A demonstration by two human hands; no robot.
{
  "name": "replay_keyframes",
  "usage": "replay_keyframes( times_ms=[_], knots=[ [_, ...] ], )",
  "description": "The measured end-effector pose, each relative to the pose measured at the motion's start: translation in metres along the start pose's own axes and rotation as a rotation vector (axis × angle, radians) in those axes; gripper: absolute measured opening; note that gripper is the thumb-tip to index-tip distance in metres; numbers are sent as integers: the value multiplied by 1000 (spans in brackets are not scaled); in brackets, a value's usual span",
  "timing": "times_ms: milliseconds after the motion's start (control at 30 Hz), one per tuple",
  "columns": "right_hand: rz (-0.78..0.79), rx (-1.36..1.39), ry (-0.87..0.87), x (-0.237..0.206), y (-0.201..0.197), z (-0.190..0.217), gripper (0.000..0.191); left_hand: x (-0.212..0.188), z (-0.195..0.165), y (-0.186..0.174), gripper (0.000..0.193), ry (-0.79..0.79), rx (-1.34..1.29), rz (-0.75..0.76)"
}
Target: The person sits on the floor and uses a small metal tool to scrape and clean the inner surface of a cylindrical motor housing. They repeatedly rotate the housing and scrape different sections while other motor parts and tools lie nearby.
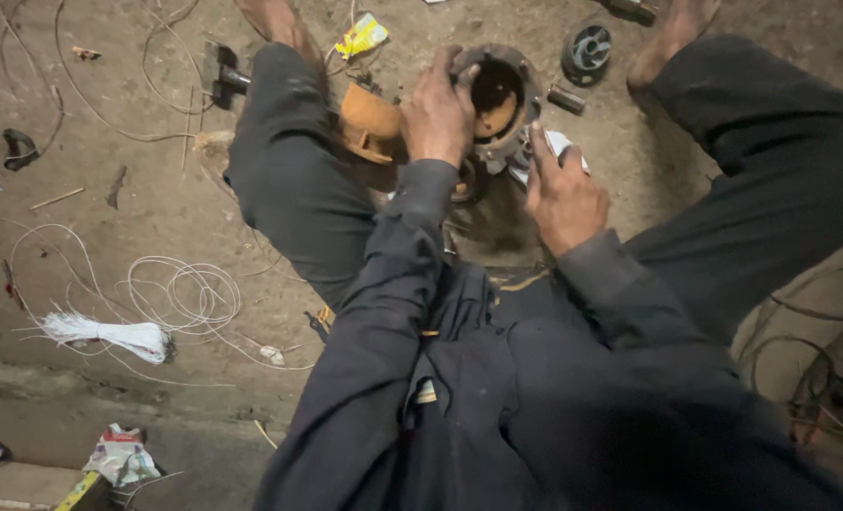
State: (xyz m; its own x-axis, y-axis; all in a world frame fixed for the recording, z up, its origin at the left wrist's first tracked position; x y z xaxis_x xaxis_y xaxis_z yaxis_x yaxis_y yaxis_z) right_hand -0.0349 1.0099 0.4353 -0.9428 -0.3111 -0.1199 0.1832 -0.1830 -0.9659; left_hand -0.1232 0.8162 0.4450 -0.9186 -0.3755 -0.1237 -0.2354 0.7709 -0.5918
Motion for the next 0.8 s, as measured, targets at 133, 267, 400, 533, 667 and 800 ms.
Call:
replay_keyframes(
  times_ms=[133,267,400,533,667,800],
  knots=[
    [-30,2,8,1,2,1,56,-1,-7,-4,40,63,77,-58],
    [-87,27,8,4,0,2,56,-2,-9,-1,32,-35,72,36],
    [-8,62,53,5,2,3,60,-1,-11,-2,34,-7,106,8],
    [-21,84,68,4,0,6,55,-2,-12,-4,38,106,67,-66],
    [-62,94,37,9,0,3,56,-1,-8,-1,31,34,41,-9],
    [-40,77,58,15,-3,1,57,0,-9,1,32,44,31,-8]
  ],
)
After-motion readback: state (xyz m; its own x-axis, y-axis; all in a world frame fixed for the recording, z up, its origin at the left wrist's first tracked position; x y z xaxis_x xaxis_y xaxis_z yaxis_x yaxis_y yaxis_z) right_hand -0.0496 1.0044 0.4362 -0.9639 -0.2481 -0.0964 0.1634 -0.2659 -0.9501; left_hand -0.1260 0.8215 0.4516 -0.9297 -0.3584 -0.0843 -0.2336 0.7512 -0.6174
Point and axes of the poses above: each hand's wrist, its own x-axis towards the middle knuckle, its own y-axis out of the palm, z = x × y, the point moved 3 cm from there along x, towards the middle knuckle, and after that the axes turned 3 degrees about -y, right-handed, at the moved point
